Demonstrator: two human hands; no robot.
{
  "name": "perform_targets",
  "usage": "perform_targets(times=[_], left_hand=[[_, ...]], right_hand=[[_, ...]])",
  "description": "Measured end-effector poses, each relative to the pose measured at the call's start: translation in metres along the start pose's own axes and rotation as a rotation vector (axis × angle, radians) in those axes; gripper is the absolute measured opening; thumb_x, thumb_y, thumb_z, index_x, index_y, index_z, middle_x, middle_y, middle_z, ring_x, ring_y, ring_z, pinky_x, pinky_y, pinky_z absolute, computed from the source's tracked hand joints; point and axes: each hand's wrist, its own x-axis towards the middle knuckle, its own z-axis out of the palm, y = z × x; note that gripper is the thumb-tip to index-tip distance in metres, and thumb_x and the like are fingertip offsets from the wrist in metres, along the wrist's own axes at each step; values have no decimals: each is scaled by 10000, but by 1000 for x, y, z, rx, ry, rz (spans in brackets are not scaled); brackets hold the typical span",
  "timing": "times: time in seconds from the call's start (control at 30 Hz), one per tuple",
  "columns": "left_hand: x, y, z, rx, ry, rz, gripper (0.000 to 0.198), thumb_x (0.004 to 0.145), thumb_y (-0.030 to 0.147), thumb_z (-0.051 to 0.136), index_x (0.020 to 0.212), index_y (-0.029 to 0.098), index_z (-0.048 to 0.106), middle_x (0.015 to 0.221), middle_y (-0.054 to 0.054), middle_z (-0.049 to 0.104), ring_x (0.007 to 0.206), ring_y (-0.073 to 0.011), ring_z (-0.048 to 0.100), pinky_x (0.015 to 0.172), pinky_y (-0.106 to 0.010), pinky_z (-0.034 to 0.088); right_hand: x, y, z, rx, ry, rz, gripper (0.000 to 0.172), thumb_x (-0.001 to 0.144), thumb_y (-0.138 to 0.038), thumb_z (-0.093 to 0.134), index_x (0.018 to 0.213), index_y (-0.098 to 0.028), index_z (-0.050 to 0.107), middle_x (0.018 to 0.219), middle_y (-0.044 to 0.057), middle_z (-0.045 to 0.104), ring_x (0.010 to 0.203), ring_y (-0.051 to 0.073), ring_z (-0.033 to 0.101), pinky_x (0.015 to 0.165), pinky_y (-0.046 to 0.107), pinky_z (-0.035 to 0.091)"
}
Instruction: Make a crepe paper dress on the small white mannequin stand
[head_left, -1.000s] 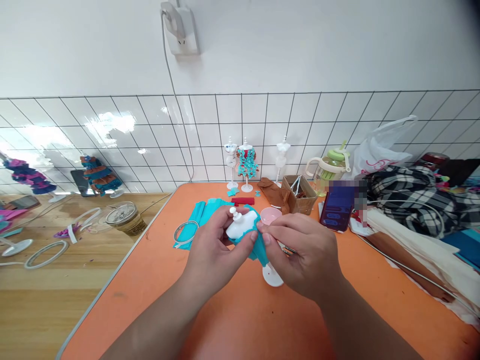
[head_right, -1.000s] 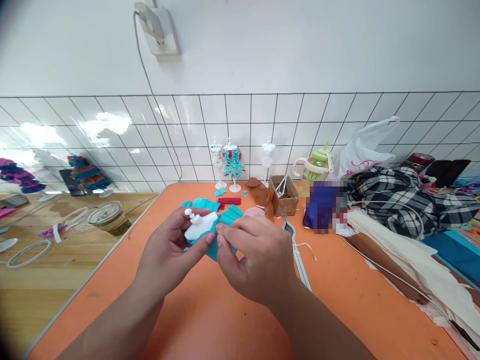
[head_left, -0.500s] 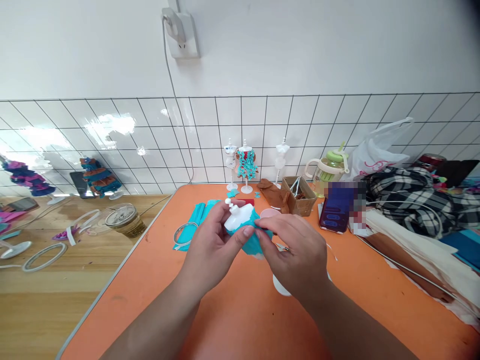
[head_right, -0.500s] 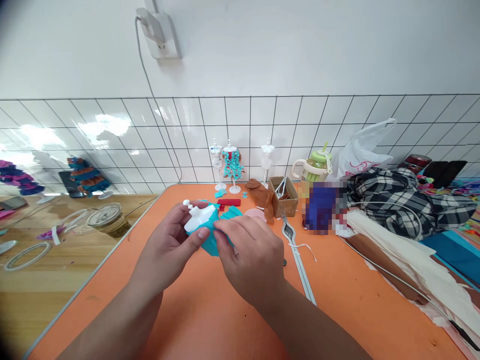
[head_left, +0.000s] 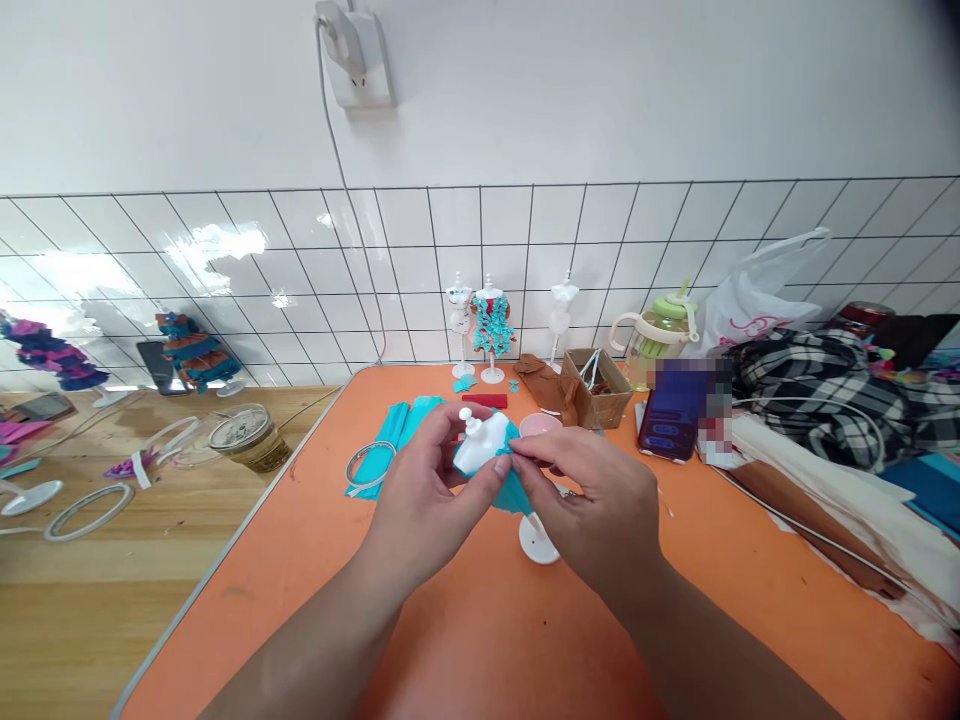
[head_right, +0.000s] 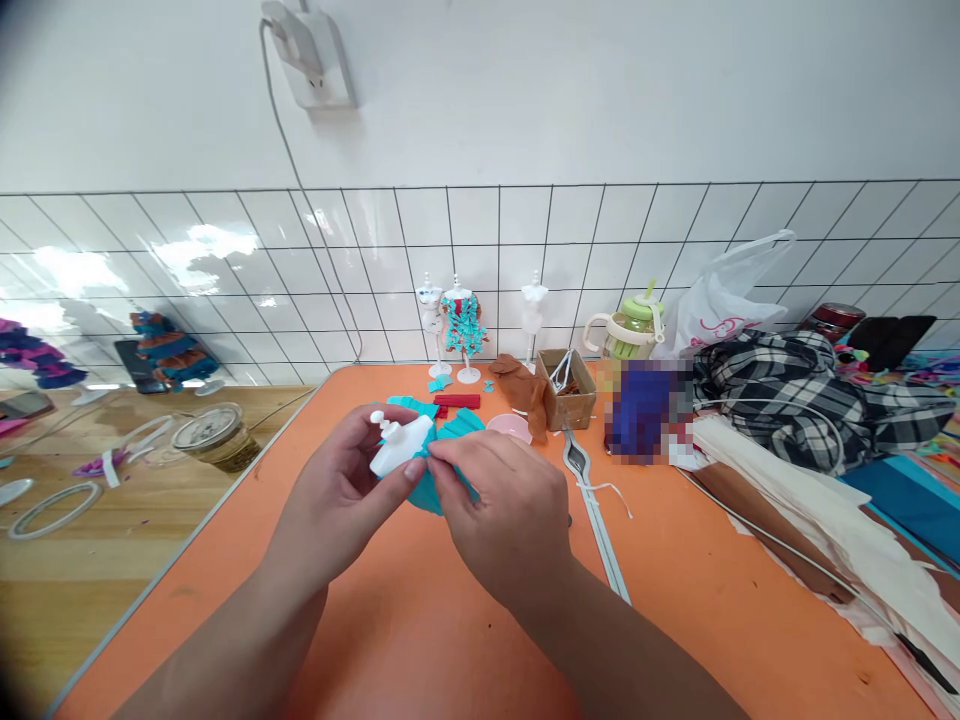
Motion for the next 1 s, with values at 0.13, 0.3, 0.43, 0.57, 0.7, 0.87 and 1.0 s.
perform_targets(times=[0.13, 0.3, 0.43, 0.57, 0.7, 0.87, 1.0], left_hand=[[2, 1, -1, 64, 44, -12, 284, 808, 278, 635, 1069, 223, 536, 943, -37, 617, 820, -173, 610, 563, -218, 491], [2, 3, -2, 106, 34, 19, 242, 802, 240, 621, 1032, 234, 545, 894, -12, 598, 767, -151, 582, 532, -198, 469], [2, 3, -2, 125, 24, 23, 238, 797, 263, 636, 1019, 229, 559, 838, -6, 589, 739, -149, 573, 518, -196, 461], [3, 2, -3, 137, 30, 0, 255, 778, 276, 652, 1013, 226, 566, 844, -9, 596, 728, -153, 573, 521, -208, 467], [4, 0, -3, 172, 52, 19, 220, 784, 259, 639, 988, 232, 563, 859, -6, 580, 711, -140, 543, 547, -214, 470], [4, 0, -3, 147, -4, 3, 209, 803, 296, 644, 985, 239, 560, 776, 9, 556, 683, -137, 531, 511, -200, 448], [4, 1, -3, 134, -19, -1, 158, 817, 282, 628, 955, 237, 564, 739, 17, 564, 641, -128, 526, 494, -196, 422]], right_hand=[[1, -1, -1, 54, -22, 58, 83, 819, -200, 646, 855, -218, 718, 781, -10, 737, 657, 129, 652, 603, 255, 511], [3, -2, -2, 115, -78, 141, 86, 779, -158, 673, 803, -222, 727, 698, -41, 713, 607, 110, 630, 554, 229, 506], [4, -3, -4, 104, -85, 132, 103, 776, -150, 676, 807, -228, 735, 697, -48, 720, 605, 109, 628, 551, 229, 495], [4, -3, -6, 84, -105, 104, 117, 795, -164, 653, 823, -233, 743, 713, -38, 732, 603, 118, 633, 550, 245, 486], [4, -2, -5, 110, -147, 147, 142, 794, -154, 636, 827, -241, 743, 705, -40, 723, 602, 117, 631, 534, 232, 485], [4, -3, -5, 105, -118, 166, 120, 771, -142, 641, 763, -230, 723, 660, -48, 698, 578, 106, 613, 517, 218, 465], [3, -4, -4, 91, -117, 135, 113, 776, -143, 629, 744, -219, 707, 658, -43, 694, 579, 109, 614, 543, 233, 449]])
